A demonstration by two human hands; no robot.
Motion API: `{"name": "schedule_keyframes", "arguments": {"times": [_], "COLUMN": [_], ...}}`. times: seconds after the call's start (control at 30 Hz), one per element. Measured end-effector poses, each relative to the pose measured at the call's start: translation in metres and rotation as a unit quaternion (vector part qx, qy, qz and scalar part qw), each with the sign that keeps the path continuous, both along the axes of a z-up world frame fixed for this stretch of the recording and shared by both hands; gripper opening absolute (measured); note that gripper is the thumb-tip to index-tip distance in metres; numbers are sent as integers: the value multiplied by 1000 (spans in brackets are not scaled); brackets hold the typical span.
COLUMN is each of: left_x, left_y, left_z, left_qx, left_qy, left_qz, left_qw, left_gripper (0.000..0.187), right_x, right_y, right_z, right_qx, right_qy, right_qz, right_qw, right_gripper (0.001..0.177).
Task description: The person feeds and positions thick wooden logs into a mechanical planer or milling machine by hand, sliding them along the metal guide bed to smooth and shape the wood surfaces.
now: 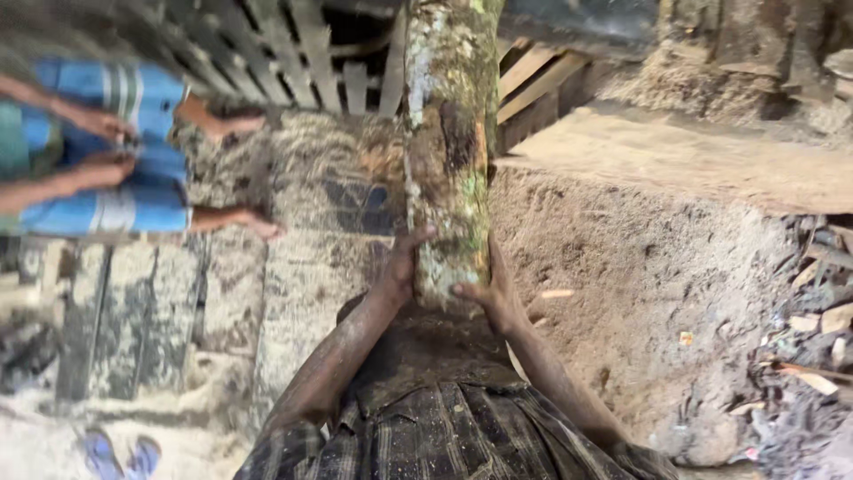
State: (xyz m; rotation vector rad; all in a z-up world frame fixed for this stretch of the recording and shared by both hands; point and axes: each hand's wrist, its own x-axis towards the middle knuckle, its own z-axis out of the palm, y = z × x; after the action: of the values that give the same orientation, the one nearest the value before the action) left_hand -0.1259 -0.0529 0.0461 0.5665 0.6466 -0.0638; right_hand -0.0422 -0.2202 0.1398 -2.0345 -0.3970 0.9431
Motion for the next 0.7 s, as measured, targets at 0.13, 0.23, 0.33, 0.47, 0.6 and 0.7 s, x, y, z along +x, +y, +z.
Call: {"name": "schedule_keyframes", "arguments": {"times": [0.13, 0.23, 0.33, 0.47, 0.6, 0.7], "left_x": [-72, -102, -119, -104, -80, -54], "left_y": [-35, -54, -58, -40, -19, 4], "left_z": [38, 32, 17, 16, 18, 25], "left_qx": [27, 66, 28, 71, 199, 199], "left_qy": [-20, 14, 18, 8, 64, 76], "left_qz": [57, 62, 75, 84, -8, 1], "left_qw": [998, 996, 997, 994, 978, 977], "left_gripper": [80, 84, 87, 101, 115, 117], "right_x": [-58, -77, -93, -75, -56, -36], "right_y": [-30, -48, -58, -31, -9, 7], "right_z": [12, -7, -23, -22, -25, -25], "right_qx": [58, -32, -125, -65, -88, -106], "right_qy": [225, 190, 143, 139, 85, 95], "right_qz": [-31, 19, 63, 39, 51, 57], "right_qw": [972, 981, 980, 987, 991, 988], "right_gripper": [147, 153, 153, 157, 163, 166]}}
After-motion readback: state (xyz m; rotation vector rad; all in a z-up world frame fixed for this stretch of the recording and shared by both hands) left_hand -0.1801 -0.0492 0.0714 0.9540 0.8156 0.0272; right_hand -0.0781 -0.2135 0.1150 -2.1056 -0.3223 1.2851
